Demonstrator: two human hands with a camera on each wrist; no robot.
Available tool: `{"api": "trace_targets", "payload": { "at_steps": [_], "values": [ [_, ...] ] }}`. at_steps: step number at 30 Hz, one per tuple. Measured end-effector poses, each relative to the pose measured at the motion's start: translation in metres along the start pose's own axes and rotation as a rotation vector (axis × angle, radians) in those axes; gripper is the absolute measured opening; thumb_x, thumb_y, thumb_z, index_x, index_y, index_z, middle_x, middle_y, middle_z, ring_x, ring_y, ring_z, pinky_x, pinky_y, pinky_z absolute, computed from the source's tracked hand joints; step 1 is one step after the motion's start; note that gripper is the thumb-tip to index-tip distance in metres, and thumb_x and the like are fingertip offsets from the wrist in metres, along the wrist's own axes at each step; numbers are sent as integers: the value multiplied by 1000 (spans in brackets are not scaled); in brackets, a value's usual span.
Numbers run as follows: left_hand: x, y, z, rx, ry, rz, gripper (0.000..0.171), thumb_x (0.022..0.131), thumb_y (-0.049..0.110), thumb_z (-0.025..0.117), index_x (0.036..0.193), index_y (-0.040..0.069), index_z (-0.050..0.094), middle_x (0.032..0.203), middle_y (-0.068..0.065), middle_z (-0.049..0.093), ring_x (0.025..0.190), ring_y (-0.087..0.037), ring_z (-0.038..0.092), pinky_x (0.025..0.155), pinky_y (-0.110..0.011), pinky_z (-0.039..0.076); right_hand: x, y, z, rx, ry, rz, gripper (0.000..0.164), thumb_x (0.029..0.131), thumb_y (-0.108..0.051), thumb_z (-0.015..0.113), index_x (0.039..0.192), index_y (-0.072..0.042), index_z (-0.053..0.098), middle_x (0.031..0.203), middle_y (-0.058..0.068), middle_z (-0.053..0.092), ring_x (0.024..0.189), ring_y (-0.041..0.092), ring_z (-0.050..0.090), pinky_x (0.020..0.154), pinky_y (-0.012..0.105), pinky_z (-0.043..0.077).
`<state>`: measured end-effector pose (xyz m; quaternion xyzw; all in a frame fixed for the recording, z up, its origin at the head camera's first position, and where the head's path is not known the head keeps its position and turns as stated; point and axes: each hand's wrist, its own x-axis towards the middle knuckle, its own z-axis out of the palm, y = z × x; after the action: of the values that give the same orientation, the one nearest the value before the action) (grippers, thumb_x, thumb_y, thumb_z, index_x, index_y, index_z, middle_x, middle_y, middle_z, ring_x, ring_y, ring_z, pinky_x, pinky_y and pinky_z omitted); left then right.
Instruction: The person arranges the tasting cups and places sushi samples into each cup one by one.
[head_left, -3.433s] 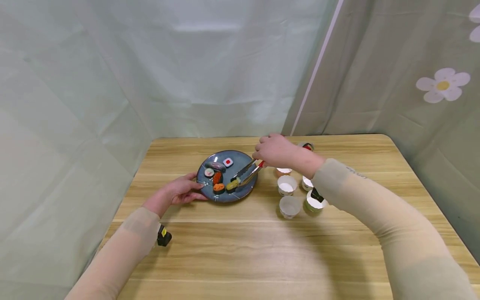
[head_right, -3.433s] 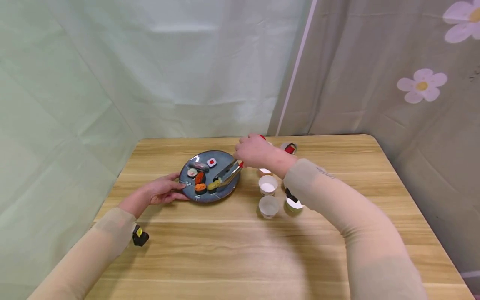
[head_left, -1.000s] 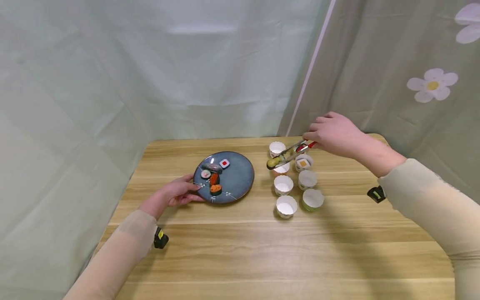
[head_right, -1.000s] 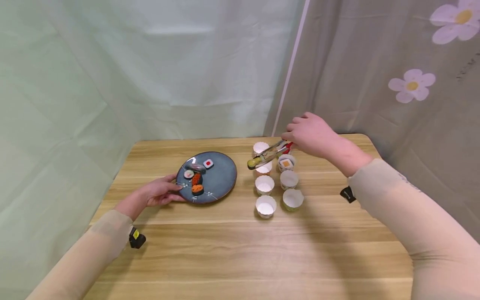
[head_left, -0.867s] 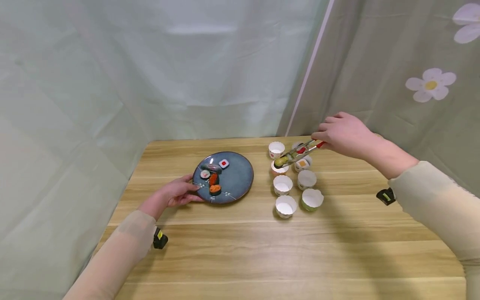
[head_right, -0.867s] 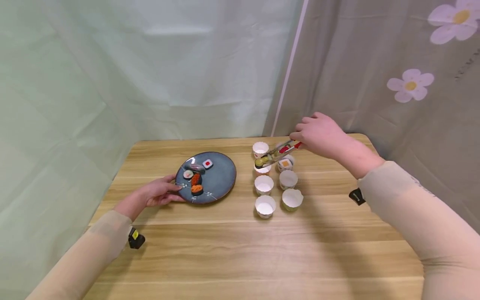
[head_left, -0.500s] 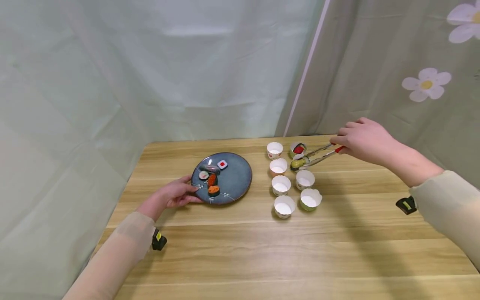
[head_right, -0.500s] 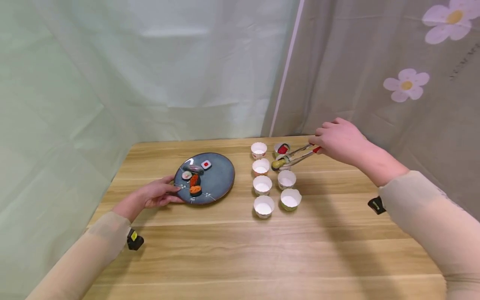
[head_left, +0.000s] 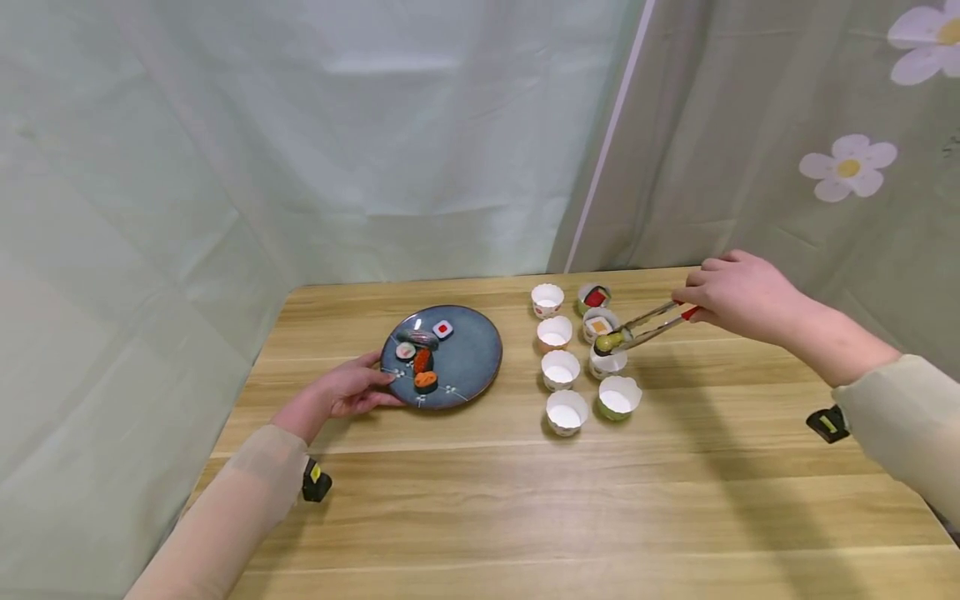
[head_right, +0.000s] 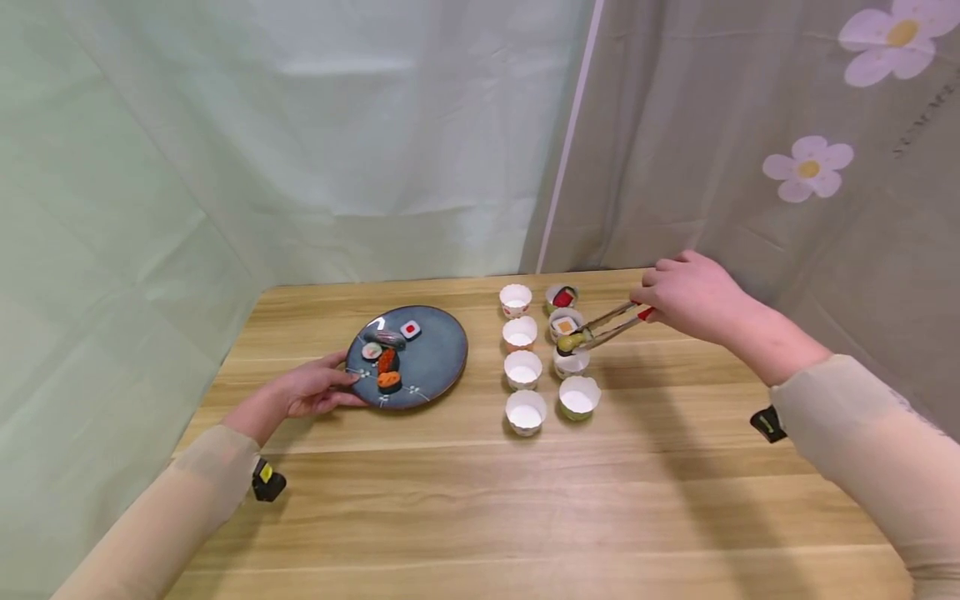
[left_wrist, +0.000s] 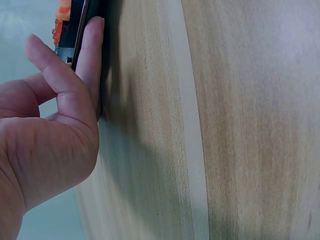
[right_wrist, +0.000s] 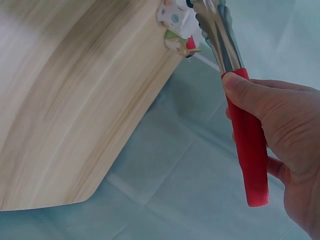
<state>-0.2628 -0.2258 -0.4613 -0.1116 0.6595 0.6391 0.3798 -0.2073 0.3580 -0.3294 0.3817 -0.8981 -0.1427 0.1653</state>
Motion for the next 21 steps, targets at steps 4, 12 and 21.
{"api": "trace_targets", "payload": {
  "at_steps": [4,12,21],
  "values": [
    [0,0,0,-2,1,-2,78,109,11,48,166,23,-4,104,-19,74,84,-23,77,54,-17,54,-1,-3,2,5,-18,6,35,70,-23,93,99,-16,74,84,-2,65,80,26,60,68,45,48],
    [1,0,0,0,2,-9,77,110,12,47,166,25,-3,103,-18,74,86,-23,77,55,-17,55,1,-7,4,6,-19,-2,35,70,-23,93,98,-16,74,85,-3,66,82,26,61,71,46,49],
    [3,-1,-1,-5,11,-17,76,109,12,48,166,26,-1,103,-18,75,87,-23,77,55,-17,54,1,-6,7,11,-29,-4,36,70,-23,93,100,-16,75,86,-2,66,83,25,61,73,47,50]
  ]
}}
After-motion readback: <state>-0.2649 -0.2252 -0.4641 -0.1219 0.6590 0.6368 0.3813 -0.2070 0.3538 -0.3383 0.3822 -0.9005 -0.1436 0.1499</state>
